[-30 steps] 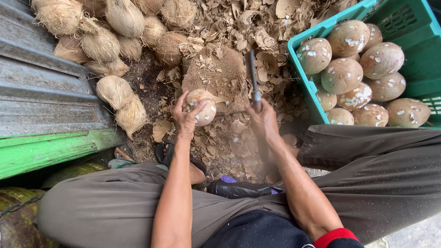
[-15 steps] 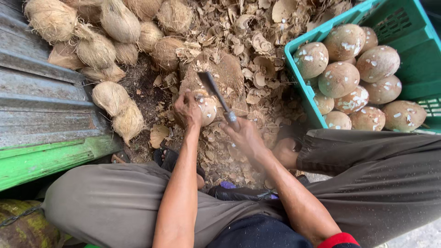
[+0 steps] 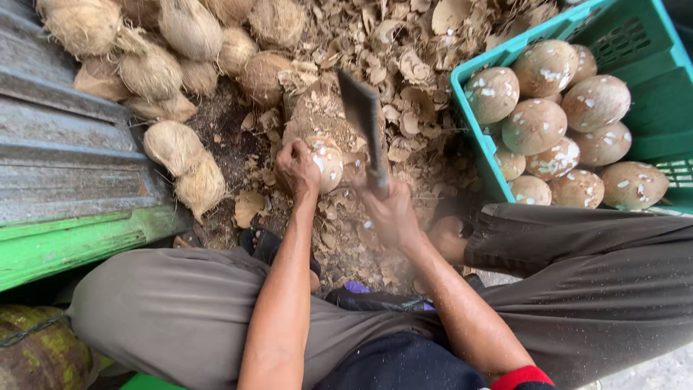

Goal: The person sits on the ground and uses a machete to peel the husk off a coconut. They rotate the coconut repeatedly to remove the fibrous outer layer and place the peeled coconut into a green crate.

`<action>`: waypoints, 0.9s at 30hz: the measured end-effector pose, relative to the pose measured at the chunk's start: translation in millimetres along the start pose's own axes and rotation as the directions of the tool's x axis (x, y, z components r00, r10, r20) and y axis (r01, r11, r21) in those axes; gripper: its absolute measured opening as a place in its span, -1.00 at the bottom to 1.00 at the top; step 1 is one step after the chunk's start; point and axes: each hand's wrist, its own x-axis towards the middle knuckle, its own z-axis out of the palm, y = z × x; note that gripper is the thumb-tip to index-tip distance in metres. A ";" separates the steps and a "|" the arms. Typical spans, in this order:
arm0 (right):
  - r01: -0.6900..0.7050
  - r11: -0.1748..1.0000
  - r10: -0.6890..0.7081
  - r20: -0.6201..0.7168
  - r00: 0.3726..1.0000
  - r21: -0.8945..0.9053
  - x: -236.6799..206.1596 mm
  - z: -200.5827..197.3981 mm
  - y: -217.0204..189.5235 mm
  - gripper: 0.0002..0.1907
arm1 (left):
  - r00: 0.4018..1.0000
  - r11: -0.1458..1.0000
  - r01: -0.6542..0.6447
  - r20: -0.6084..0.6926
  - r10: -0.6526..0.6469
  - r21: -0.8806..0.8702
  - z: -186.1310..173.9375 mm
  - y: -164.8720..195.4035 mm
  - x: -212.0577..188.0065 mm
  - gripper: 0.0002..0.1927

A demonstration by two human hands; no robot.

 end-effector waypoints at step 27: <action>-0.084 0.959 0.123 0.131 0.984 -0.269 9.7 3.5 10.8 -0.77 | 0.993 0.994 -0.108 -0.046 0.109 0.023 -11.3 -9.1 -8.6 -0.54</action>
